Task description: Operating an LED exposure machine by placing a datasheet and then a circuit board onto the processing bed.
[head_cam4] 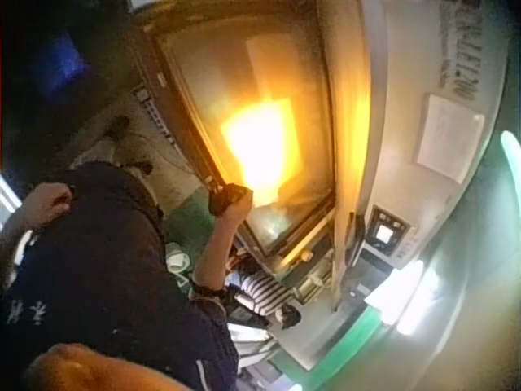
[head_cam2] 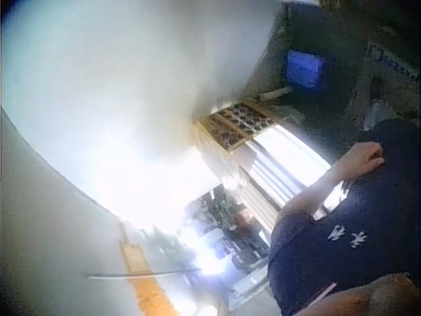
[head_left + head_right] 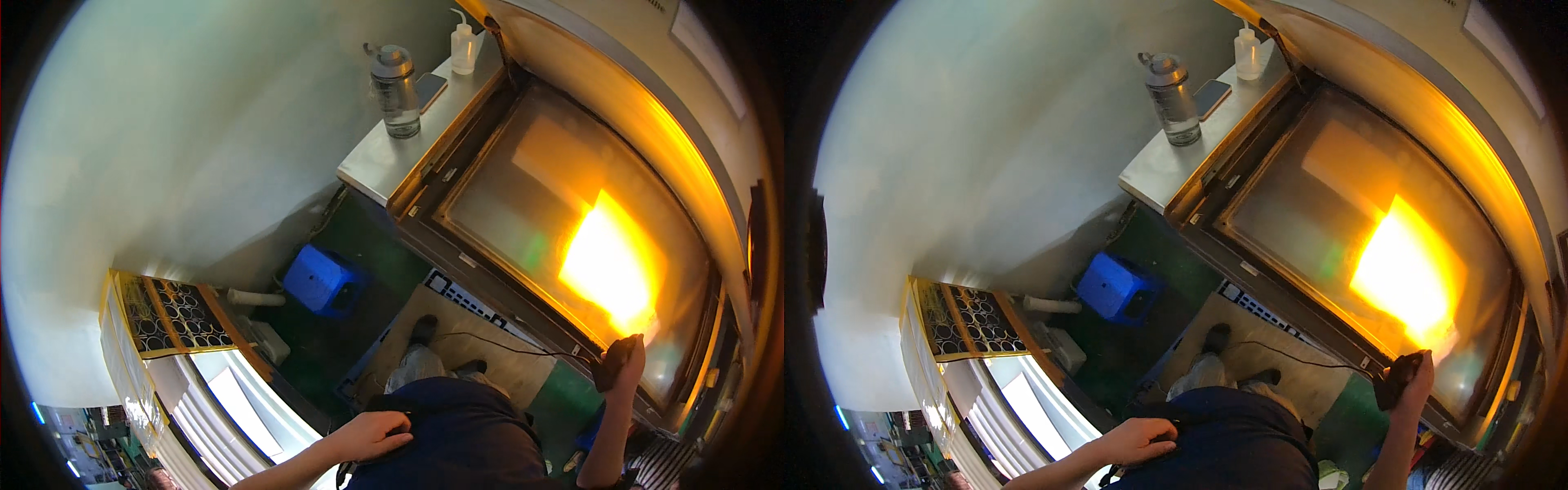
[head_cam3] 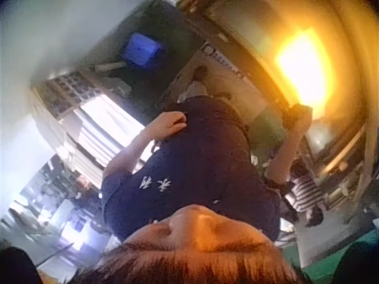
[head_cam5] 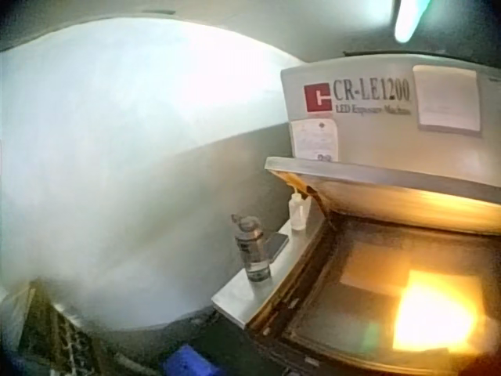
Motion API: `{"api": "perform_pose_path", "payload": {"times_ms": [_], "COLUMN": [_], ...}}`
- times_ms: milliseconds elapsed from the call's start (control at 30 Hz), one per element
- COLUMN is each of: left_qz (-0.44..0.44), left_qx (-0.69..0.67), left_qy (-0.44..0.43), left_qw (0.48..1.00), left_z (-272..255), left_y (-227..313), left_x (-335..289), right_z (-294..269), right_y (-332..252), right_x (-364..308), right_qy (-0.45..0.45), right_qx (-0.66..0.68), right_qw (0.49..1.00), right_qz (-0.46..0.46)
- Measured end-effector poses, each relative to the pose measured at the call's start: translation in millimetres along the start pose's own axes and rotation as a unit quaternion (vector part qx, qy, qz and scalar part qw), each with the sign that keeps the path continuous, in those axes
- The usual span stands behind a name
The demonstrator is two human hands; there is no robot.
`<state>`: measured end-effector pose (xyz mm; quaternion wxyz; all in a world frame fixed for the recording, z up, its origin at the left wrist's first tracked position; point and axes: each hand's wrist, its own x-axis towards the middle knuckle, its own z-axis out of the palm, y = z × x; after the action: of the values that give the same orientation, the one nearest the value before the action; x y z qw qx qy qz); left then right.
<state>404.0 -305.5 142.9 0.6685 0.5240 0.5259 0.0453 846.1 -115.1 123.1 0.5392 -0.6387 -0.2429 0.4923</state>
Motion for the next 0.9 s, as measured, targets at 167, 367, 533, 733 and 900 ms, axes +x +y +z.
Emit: {"api": "perform_pose_path", "payload": {"times_ms": [167,367,533,733,900], "left_qz": [-0.050,-0.002,-0.033,-0.190,0.046], "left_qx": [-0.092,0.242,0.194,0.210,0.172], "left_qy": [0.126,0.086,-0.008,-0.107,-0.008], "left_qw": [0.987,0.966,0.980,0.953,0.984], "left_z": [9.5,-4.8,-18.5,-22.7,-24.2], "left_y": [-7.6,8.0,-5.4,2.8,-18.0], "left_x": [-7.7,18.0,29.2,27.9,46.9], "right_z": [52.9,76.3,89.7,127.5,181.5], "right_y": [-18.1,-12.1,0.8,-2.7,-22.9], "right_x": [9.0,17.3,5.9,22.5,0.6], "right_qy": [0.025,-0.107,-0.124,-0.214,-0.260], "right_qx": [-0.018,-0.043,-0.009,-0.023,0.035], "right_qw": [0.999,0.993,0.992,0.977,0.964], "right_qz": [-0.029,-0.019,-0.005,-0.005,0.042]}}
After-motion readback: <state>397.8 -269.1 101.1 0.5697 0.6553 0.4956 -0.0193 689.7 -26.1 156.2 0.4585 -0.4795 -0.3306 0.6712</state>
